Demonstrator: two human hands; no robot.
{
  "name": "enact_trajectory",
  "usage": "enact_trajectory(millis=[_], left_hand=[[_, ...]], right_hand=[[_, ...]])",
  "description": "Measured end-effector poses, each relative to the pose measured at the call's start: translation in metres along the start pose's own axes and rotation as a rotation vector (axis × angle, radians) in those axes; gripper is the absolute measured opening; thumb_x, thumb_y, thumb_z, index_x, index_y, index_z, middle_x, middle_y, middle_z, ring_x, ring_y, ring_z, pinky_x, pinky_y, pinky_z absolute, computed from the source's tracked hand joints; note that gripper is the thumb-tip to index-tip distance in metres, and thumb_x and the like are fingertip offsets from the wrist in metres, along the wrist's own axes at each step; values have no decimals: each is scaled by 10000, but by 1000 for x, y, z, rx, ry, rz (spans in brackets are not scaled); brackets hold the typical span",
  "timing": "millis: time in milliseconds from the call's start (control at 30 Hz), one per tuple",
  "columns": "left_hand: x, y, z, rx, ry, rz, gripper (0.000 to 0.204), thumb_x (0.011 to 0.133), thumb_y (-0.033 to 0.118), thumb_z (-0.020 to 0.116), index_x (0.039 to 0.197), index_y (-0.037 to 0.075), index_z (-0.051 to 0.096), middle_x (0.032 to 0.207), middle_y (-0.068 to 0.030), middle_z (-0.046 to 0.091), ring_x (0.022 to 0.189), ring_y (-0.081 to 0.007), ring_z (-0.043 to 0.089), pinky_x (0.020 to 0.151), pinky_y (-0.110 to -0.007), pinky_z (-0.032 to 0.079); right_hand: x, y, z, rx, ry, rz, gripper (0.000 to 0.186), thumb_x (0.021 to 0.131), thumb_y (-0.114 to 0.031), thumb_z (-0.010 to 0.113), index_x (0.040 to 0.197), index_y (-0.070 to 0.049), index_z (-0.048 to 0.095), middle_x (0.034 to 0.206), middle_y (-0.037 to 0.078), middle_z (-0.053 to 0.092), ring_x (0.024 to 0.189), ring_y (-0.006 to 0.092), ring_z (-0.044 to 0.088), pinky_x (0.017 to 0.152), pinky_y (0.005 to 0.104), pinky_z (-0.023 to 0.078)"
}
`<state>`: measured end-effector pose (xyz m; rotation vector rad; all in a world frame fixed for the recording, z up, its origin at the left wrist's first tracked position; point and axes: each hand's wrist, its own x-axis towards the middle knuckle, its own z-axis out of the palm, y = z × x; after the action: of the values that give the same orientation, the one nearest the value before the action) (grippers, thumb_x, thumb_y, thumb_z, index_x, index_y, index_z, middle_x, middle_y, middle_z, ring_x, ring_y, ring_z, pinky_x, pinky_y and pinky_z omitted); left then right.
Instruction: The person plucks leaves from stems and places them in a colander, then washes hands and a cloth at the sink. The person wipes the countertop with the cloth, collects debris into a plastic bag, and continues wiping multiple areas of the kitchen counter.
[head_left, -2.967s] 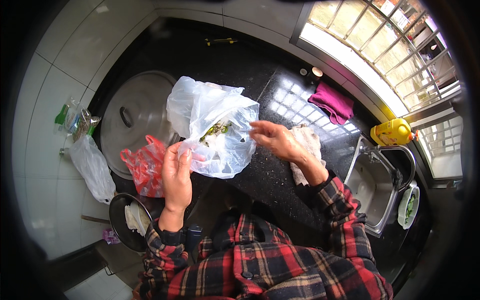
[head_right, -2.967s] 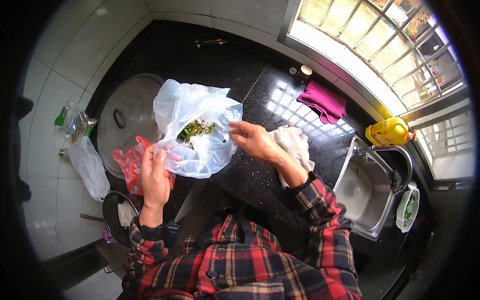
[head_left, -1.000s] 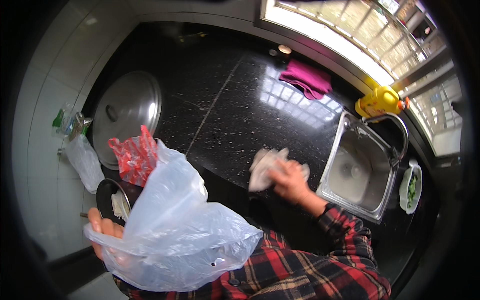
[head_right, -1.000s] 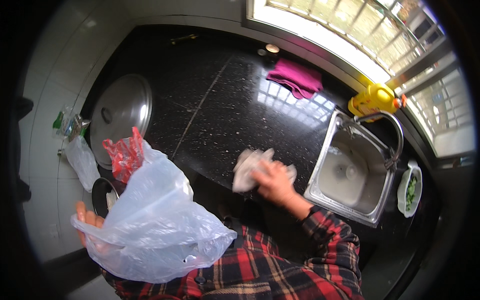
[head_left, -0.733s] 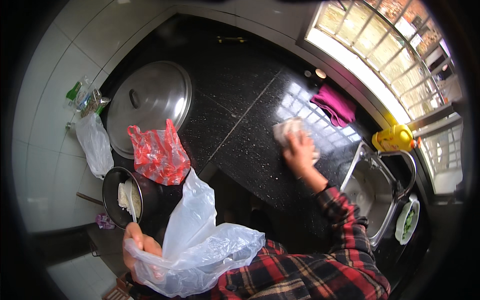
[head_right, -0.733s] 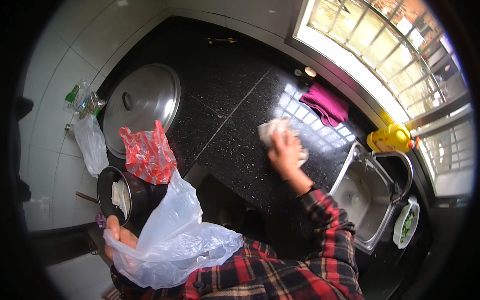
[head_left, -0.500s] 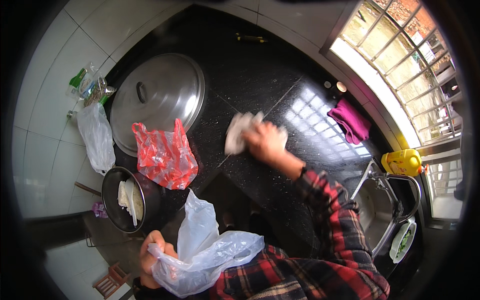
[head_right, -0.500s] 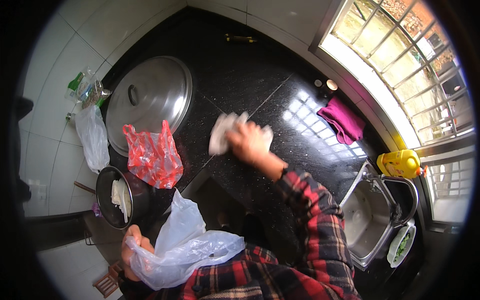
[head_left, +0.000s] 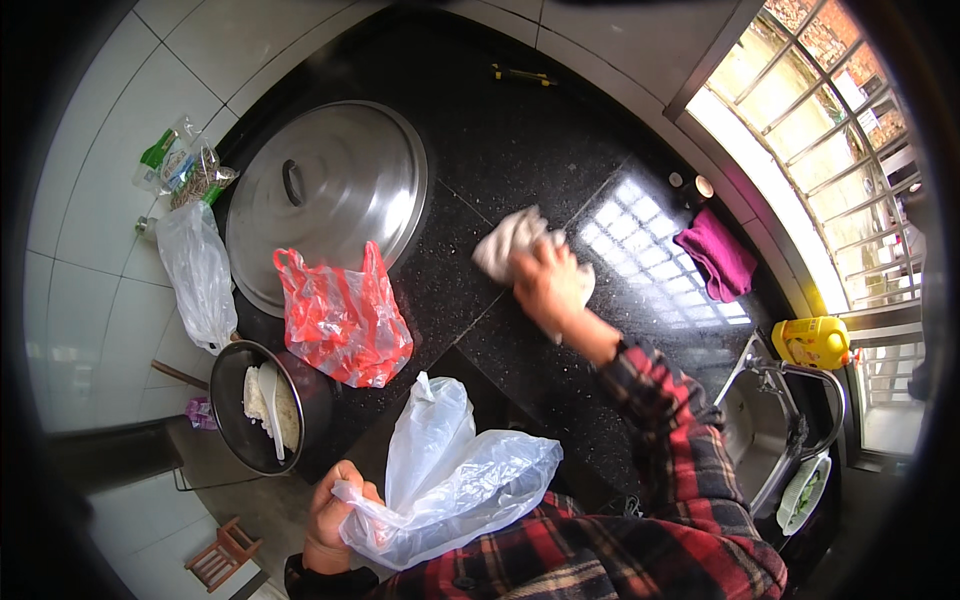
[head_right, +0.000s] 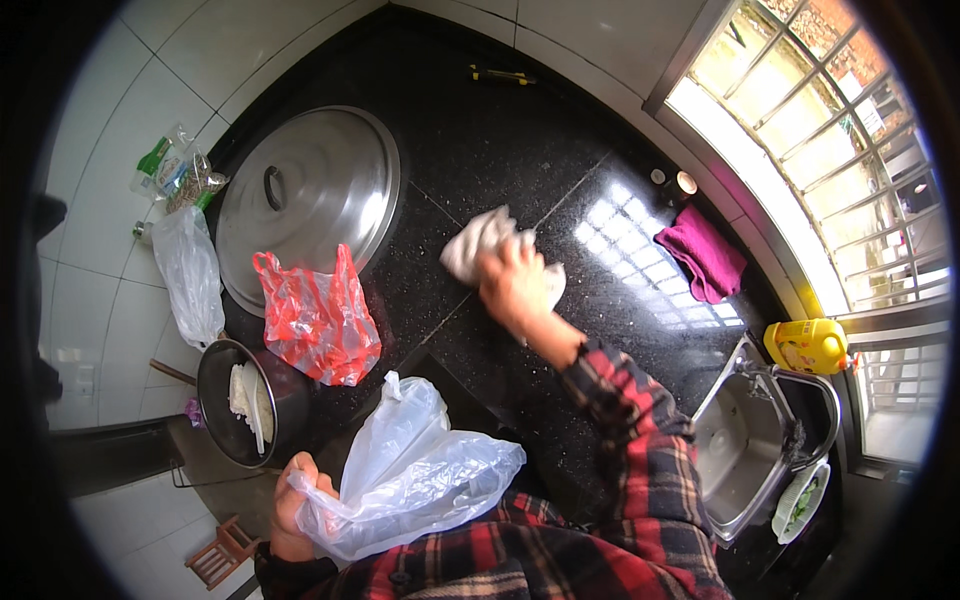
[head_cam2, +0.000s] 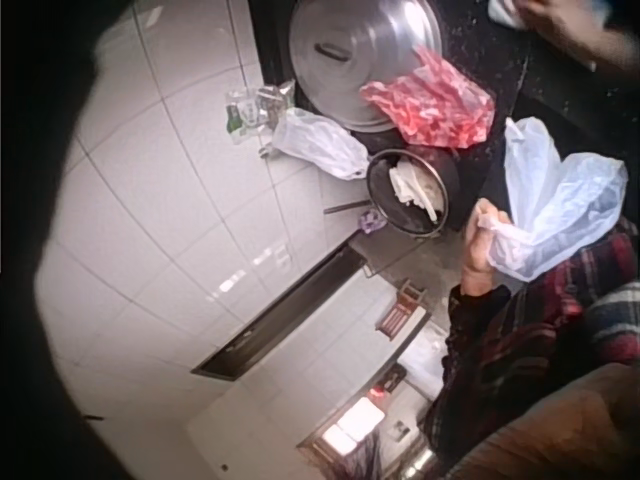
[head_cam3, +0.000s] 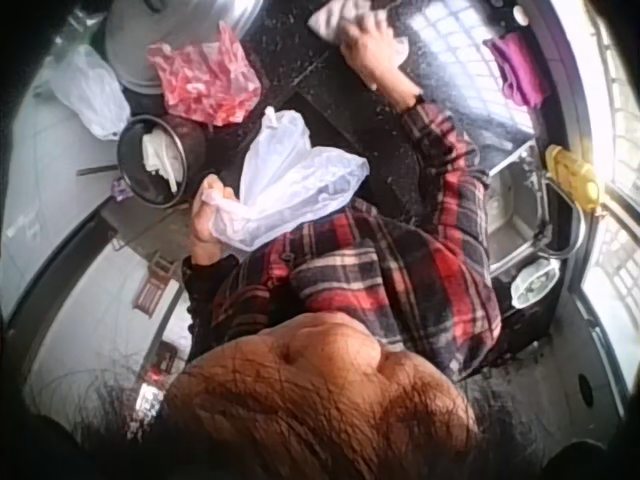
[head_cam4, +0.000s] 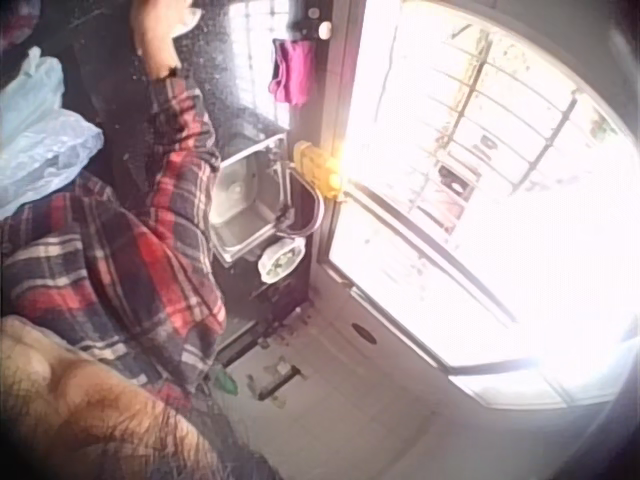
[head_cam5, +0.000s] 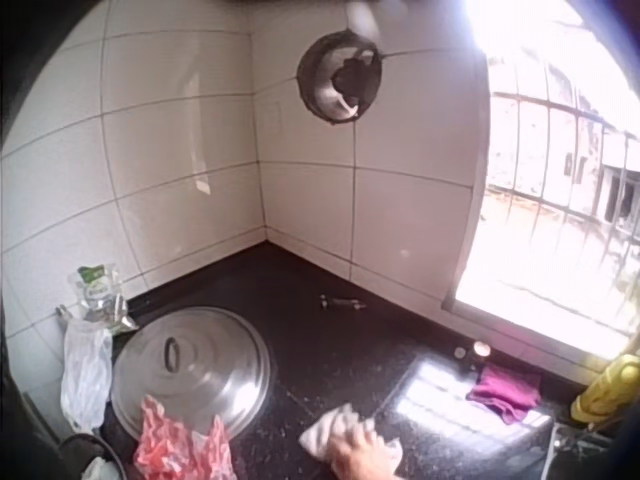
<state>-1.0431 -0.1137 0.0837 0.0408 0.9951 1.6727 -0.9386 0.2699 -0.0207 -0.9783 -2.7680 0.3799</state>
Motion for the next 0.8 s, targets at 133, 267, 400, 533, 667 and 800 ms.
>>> enact_trajectory(millis=[133, 267, 400, 533, 667, 800], left_hand=[[6, 3, 3, 18, 0, -16, 270, 861, 202, 632, 912, 45, 419, 690, -158, 568, 566, -231, 576, 513, -323, 489], [10, 4, 10, 42, 17, -64, 255, 856, 192, 629, 912, 48, 427, 732, -138, 576, 616, -201, 573, 561, -298, 480], [11, 5, 13, 102, 5, -16, 248, 863, 196, 618, 902, 43, 427, 706, -127, 558, 584, -192, 550, 539, -299, 467], [13, 1, 13, 55, -19, -67, 235, 865, 190, 609, 885, 43, 426, 702, -123, 553, 592, -190, 551, 543, -300, 464], [9, 1, 9, 118, 3, -39, 239, 868, 194, 608, 883, 53, 415, 679, -116, 537, 574, -191, 542, 524, -306, 459], [6, -1, 3, 163, 6, -26, 253, 898, 229, 592, 896, 67, 399, 648, -120, 517, 519, -202, 530, 474, -311, 452]], right_hand=[[-18, -6, 20, 53, -29, -191, 413, 701, -223, 673, 1109, -228, 614, 1167, 121, 494, 1073, 399, 471, 819, 500, 444], [-9, 5, 35, 111, 2, -88, 415, 688, -241, 685, 1098, -197, 632, 1126, 108, 518, 1126, 420, 448, 880, 474, 448], [-14, 10, 41, 20, -190, -99, 372, 701, -239, 678, 1069, -194, 642, 1125, 87, 525, 1098, 367, 481, 883, 466, 465], [-9, 1, 40, 63, -38, -67, 313, 759, -260, 629, 1069, -221, 636, 1106, 52, 542, 1098, 363, 476, 838, 491, 472], [-34, 5, 24, -76, -328, -70, 361, 736, -279, 652, 1096, -274, 634, 1159, 9, 541, 1100, 360, 467, 877, 470, 470], [-46, 8, 26, -18, -321, -38, 409, 692, -223, 677, 1092, -187, 598, 1183, 124, 510, 1100, 406, 430, 911, 482, 444]])
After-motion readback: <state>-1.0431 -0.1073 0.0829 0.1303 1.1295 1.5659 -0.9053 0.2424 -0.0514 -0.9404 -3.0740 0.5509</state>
